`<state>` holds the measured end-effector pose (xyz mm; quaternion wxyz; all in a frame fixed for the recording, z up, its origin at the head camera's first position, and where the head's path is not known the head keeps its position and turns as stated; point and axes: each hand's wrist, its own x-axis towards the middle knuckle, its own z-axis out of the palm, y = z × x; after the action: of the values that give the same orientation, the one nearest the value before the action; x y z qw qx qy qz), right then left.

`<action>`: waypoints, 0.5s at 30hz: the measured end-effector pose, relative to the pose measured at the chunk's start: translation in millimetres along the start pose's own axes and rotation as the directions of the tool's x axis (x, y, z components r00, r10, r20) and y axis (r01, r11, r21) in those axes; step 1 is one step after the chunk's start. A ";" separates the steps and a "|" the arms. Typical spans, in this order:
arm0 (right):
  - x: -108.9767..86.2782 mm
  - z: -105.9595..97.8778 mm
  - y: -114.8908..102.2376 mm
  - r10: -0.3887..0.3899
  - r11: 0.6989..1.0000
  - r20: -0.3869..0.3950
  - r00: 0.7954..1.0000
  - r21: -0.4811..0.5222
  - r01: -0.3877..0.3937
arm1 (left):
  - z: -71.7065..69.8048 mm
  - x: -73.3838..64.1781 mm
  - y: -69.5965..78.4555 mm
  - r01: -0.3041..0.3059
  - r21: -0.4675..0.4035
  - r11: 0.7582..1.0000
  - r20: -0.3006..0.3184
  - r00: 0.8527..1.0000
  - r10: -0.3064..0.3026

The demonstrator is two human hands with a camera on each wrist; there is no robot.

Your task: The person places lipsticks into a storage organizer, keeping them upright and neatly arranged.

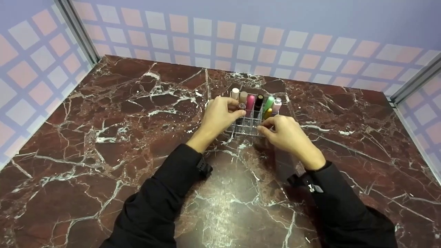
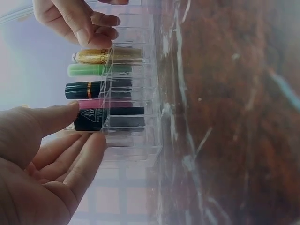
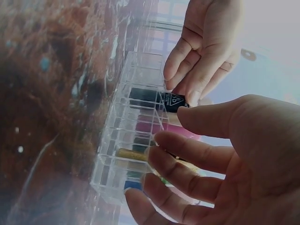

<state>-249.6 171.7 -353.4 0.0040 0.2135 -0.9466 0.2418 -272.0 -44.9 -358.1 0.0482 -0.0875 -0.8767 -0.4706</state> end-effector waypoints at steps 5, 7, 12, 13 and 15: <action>-5.0 -1.6 2.4 -0.015 1.000 0.012 1.000 -0.003 0.015 | -10.0 -6.8 6.9 -0.004 0.159 0.987 0.021 1.000 0.001; -9.2 -3.0 5.7 -0.017 1.000 0.010 1.000 -0.004 0.017 | -15.7 -10.8 8.8 -0.044 0.232 0.972 0.032 0.999 0.037; -25.6 -16.1 18.4 0.015 0.999 -0.050 0.999 -0.039 -0.017 | -34.6 -22.6 8.8 -0.203 0.357 0.912 0.024 0.978 0.208; -29.5 -19.4 21.9 0.012 0.998 -0.088 0.996 -0.067 -0.018 | -39.3 -25.6 7.3 -0.235 0.373 0.898 0.015 0.969 0.248; -37.6 -25.9 30.7 -0.016 0.988 -0.189 0.982 -0.153 -0.013 | -50.1 -32.5 2.2 -0.295 0.402 0.867 -0.003 0.946 0.323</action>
<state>-230.4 222.9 -348.7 0.1110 0.1891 -0.9575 0.1873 -239.7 -89.0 -334.1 0.1702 -0.1986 -0.9259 -0.2726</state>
